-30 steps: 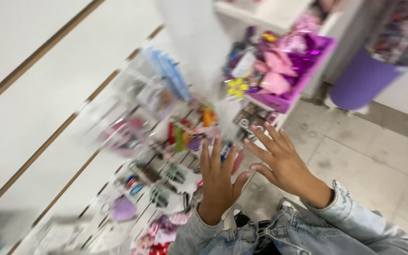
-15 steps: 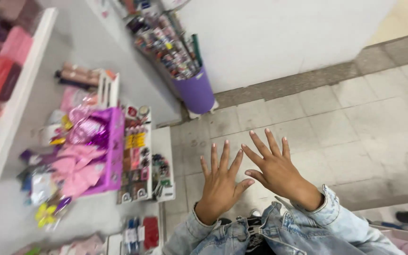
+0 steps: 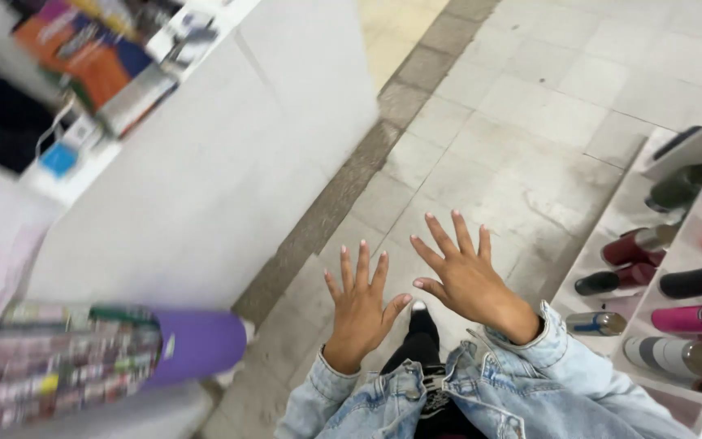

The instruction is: Organizing and hanging various accessories, keychains, and hats on a store display wall.

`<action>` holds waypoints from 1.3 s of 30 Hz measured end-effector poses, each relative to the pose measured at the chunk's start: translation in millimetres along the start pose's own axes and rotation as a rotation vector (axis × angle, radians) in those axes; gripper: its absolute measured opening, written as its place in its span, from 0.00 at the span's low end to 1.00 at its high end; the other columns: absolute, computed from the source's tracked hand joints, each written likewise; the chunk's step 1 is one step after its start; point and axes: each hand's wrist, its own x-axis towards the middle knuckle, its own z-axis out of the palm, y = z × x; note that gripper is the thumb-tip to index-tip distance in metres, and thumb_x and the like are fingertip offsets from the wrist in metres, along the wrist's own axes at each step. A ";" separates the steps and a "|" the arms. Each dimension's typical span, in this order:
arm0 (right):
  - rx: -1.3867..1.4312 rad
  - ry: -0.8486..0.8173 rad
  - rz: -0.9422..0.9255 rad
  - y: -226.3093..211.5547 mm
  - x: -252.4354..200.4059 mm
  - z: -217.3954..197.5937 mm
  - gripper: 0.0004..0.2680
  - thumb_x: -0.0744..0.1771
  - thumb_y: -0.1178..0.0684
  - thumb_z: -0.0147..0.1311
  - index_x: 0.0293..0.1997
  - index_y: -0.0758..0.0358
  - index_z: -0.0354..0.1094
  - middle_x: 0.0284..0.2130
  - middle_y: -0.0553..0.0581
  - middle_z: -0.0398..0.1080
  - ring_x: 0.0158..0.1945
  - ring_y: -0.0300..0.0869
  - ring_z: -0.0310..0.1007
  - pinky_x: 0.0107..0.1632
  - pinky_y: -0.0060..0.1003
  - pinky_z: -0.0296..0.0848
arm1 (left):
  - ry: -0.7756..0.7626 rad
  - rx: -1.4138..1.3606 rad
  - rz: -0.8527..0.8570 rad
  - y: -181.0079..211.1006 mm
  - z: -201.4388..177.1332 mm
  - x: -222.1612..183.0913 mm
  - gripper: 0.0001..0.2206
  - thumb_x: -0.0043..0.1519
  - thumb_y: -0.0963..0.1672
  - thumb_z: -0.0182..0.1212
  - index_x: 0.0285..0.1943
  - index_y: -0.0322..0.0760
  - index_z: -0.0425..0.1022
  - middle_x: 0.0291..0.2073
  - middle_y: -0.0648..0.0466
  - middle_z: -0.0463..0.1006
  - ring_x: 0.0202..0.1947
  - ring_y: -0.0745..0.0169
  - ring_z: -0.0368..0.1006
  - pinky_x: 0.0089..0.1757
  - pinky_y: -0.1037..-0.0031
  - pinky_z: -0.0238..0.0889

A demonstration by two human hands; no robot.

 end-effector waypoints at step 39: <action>0.020 -0.116 0.217 776.8 782.7 -224.1 0.30 0.67 0.33 0.51 0.77 0.49 0.43 0.76 0.65 0.28 0.75 0.69 0.14 0.66 0.79 0.27 | -0.171 0.202 0.085 -165.6 169.2 1160.4 0.39 0.64 0.64 0.32 0.79 0.41 0.46 0.78 0.40 0.28 0.74 0.24 0.19 0.58 0.22 0.25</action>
